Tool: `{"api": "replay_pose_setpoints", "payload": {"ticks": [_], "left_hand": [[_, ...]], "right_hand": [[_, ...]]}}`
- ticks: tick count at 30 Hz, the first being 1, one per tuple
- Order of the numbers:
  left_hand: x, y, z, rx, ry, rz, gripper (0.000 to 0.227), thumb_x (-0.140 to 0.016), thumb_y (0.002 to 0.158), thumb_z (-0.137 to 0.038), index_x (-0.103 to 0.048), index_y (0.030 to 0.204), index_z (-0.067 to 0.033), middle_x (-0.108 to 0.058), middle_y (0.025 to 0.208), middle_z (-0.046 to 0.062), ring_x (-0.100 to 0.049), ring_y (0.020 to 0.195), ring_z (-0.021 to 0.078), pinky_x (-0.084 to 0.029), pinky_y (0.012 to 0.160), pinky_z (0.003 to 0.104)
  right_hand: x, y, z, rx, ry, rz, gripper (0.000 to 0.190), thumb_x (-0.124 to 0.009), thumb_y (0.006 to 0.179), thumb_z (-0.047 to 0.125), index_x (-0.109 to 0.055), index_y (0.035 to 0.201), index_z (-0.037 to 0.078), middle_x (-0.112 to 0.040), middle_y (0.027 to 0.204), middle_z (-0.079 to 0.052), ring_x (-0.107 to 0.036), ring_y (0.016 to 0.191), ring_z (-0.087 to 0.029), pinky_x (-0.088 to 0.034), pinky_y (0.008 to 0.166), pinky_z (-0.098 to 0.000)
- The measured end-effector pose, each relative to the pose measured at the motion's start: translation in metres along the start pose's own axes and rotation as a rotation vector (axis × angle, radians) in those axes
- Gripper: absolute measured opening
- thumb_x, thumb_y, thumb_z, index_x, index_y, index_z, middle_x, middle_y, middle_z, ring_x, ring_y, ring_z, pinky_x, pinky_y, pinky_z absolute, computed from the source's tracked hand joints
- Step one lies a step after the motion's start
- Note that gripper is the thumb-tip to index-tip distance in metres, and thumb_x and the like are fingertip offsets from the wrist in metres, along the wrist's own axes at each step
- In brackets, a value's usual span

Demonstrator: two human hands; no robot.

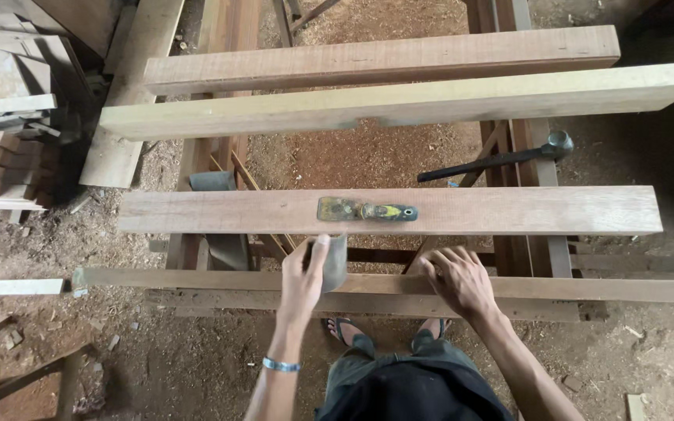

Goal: The person sands the surfaces and edges of several wooden planks by hand using a sanding block, moving between different pieces laid across a workbench.

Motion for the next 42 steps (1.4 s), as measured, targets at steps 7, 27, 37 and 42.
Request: {"api": "replay_pose_setpoints", "payload": {"ticks": [7,27,37,42], "left_hand": [[-0.04,-0.033,0.027,0.165,-0.715,-0.072,0.042,-0.059,0.098,-0.043,-0.07,0.093,-0.0018,-0.075,0.093,0.005,-0.072,0.096,0.0165,-0.059,0.092,0.036],[-0.058,-0.052,0.005,0.035,-0.277,0.094,0.021,-0.074,0.091,-0.021,-0.069,0.103,-0.0048,-0.07,0.076,0.004,-0.051,0.054,0.0089,-0.04,0.048,0.022],[-0.077,-0.067,0.003,-0.056,-0.357,0.153,0.019,-0.074,0.093,-0.01,-0.068,0.107,0.0012,-0.075,0.097,0.006,-0.069,0.085,0.0073,-0.055,0.072,0.021],[-0.074,-0.086,-0.039,-0.507,0.35,0.184,0.047,-0.08,0.083,-0.021,-0.061,0.12,0.0,-0.073,0.108,0.017,-0.072,0.099,0.0276,-0.057,0.086,0.039]], "right_hand": [[0.012,-0.009,0.069,-0.017,0.544,0.102,0.085,-0.067,0.085,0.055,-0.04,0.146,0.002,-0.058,0.137,-0.026,-0.058,0.127,-0.036,-0.047,0.104,-0.0498],[-0.024,-0.03,0.028,-0.448,1.214,0.228,0.04,-0.067,0.095,0.026,-0.062,0.127,0.003,-0.068,0.082,-0.012,-0.062,0.046,-0.017,-0.053,0.038,-0.0325],[-0.036,-0.036,0.017,-0.484,1.244,0.061,0.031,-0.061,0.1,0.026,-0.068,0.118,0.001,-0.074,0.103,-0.009,-0.067,0.093,-0.014,-0.055,0.083,-0.0305],[-0.028,-0.041,0.009,-0.584,0.678,0.151,0.041,-0.064,0.094,0.034,-0.073,0.116,0.001,-0.078,0.084,-0.012,-0.065,0.06,-0.021,-0.055,0.056,-0.0397]]}}
Point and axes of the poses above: each hand's wrist, its own y-axis towards the middle knuckle, its own x-axis out of the back of the hand, z = x × y, the point moved 10 cm from there along y, towards the middle knuckle
